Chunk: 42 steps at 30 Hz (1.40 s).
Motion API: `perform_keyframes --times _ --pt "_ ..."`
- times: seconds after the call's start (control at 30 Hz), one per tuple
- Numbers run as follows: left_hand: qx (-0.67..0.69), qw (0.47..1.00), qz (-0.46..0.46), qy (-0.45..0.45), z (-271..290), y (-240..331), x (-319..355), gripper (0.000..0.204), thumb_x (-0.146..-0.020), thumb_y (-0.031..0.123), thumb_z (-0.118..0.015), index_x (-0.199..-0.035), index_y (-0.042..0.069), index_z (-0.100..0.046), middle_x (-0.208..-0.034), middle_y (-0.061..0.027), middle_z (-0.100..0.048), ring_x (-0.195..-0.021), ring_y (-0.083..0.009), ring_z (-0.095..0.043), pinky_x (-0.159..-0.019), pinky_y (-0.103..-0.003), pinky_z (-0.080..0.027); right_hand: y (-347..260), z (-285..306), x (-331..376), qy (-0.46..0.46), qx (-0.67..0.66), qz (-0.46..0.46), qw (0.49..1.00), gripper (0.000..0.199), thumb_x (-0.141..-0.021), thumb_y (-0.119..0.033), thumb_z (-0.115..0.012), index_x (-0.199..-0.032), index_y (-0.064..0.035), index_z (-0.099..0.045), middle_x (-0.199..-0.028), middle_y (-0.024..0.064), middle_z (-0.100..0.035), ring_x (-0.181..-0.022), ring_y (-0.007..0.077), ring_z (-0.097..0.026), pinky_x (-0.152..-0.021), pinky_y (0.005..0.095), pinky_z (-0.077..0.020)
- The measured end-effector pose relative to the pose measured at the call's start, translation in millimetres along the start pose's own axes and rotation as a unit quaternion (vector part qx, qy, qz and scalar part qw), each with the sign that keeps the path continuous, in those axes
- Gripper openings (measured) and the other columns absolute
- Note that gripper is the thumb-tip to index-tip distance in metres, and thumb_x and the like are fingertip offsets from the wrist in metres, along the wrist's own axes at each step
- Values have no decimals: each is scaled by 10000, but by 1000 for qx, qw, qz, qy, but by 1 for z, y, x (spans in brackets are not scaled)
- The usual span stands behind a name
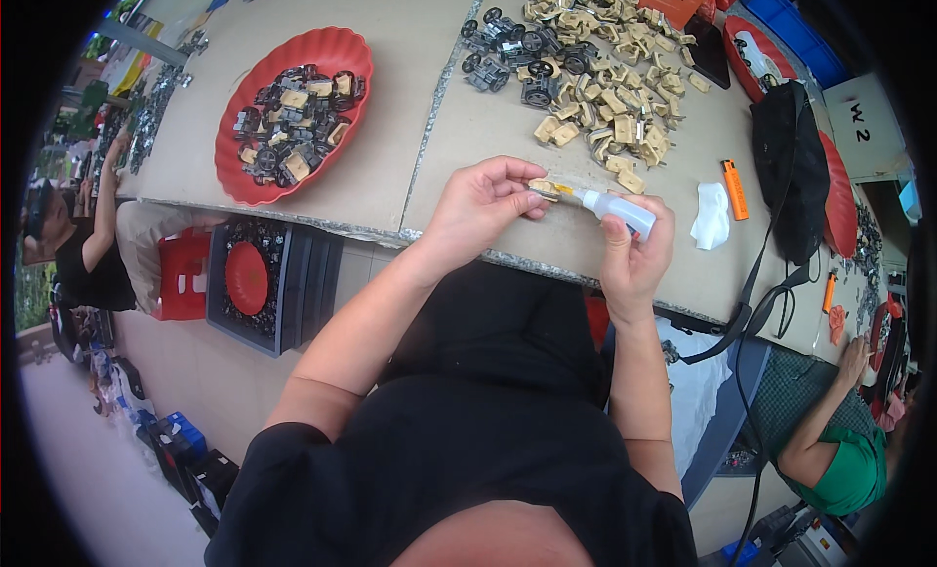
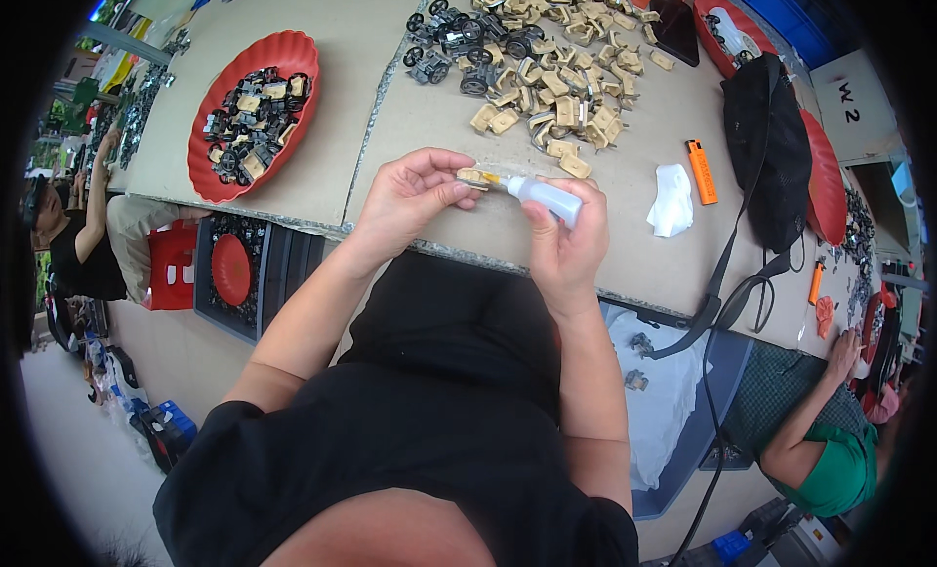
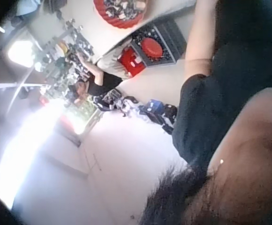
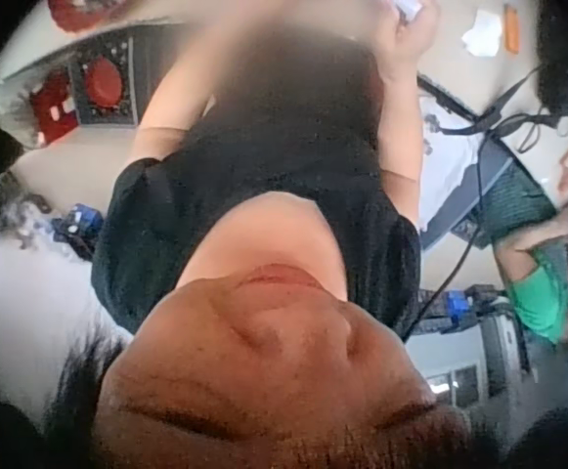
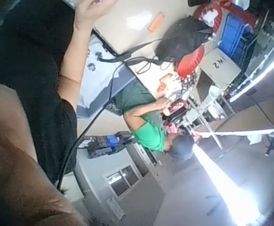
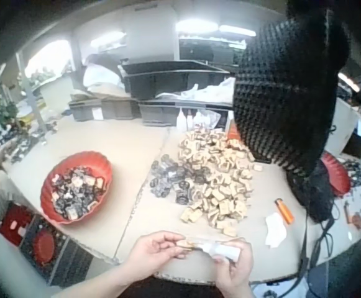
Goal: The person assembles small components by hand, joining them with glue from a bottle.
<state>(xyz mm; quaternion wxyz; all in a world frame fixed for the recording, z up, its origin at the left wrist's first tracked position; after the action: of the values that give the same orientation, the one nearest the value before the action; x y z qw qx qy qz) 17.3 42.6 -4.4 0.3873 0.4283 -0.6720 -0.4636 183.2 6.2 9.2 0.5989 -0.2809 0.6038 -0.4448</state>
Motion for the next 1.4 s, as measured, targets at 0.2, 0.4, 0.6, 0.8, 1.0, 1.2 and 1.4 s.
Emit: perform_keyframes --times 0.2,0.4,0.6,0.8,1.0,1.2,1.4 --pt "13 1000 -4 11 2 1 -2 229 -787 -11 -548 -1012 -28 -513 -828 -80 -604 -743 -99 -585 -716 -212 -470 -1 -1 -2 -2 -15 -19 1000 270 -806 -103 -568 -975 24 -401 -891 110 -499 -799 154 -516 -706 248 -426" --pt "21 1000 -14 3 3 3 -4 229 -787 -9 -546 -1013 -27 -510 -838 -85 -603 -750 -103 -584 -717 -218 -467 0 2 -4 19 -11 -21 1000 246 -814 -93 -550 -979 15 -403 -888 99 -512 -796 140 -516 -699 240 -426" --pt "43 999 -5 -10 0 -2 -2 212 -809 -19 -501 -1021 -36 -491 -829 -74 -584 -748 -106 -574 -701 -219 -467 8 14 -4 131 -204 -94 966 229 -809 -55 -533 -990 -2 -402 -891 87 -515 -781 135 -526 -706 245 -436" --pt "54 998 -24 -20 8 -5 0 225 -793 8 -546 -1011 -24 -504 -853 -74 -593 -764 -122 -582 -716 -240 -472 9 33 -14 179 -263 -138 938 261 -765 36 -547 -994 8 -425 -931 92 -526 -844 182 -548 -772 303 -453" --pt "47 999 -22 -14 7 2 -2 220 -793 8 -542 -1007 -23 -507 -846 -77 -590 -766 -121 -579 -711 -236 -470 26 53 -25 169 -125 -154 965 303 -748 38 -570 -1020 17 -437 -961 99 -521 -877 130 -523 -807 236 -405" --pt "86 996 -30 -6 4 2 -2 214 -795 6 -536 -1004 -27 -506 -850 -80 -591 -756 -122 -579 -711 -234 -469 32 57 -21 152 -55 -171 972 296 -751 49 -560 -982 -10 -385 -962 90 -484 -915 146 -505 -809 247 -403" --pt "86 996 -32 -9 9 -2 -1 215 -798 7 -531 -1008 -27 -502 -850 -87 -593 -758 -127 -581 -707 -238 -469 -1 50 -7 145 -31 -166 975 332 -772 44 -524 -1065 28 -368 -1068 143 -457 -1053 206 -455 -878 298 -387"
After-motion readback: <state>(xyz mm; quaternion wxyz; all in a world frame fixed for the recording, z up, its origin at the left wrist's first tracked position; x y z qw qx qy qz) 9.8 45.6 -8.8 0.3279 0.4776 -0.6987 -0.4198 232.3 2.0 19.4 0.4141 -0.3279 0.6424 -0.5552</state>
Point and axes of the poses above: each hand's wrist, its own x-axis away from the middle knuckle, its own z-axis out of the back of the hand, y = z × x, the point moved 4 cm from there along -x, towards the middle knuckle
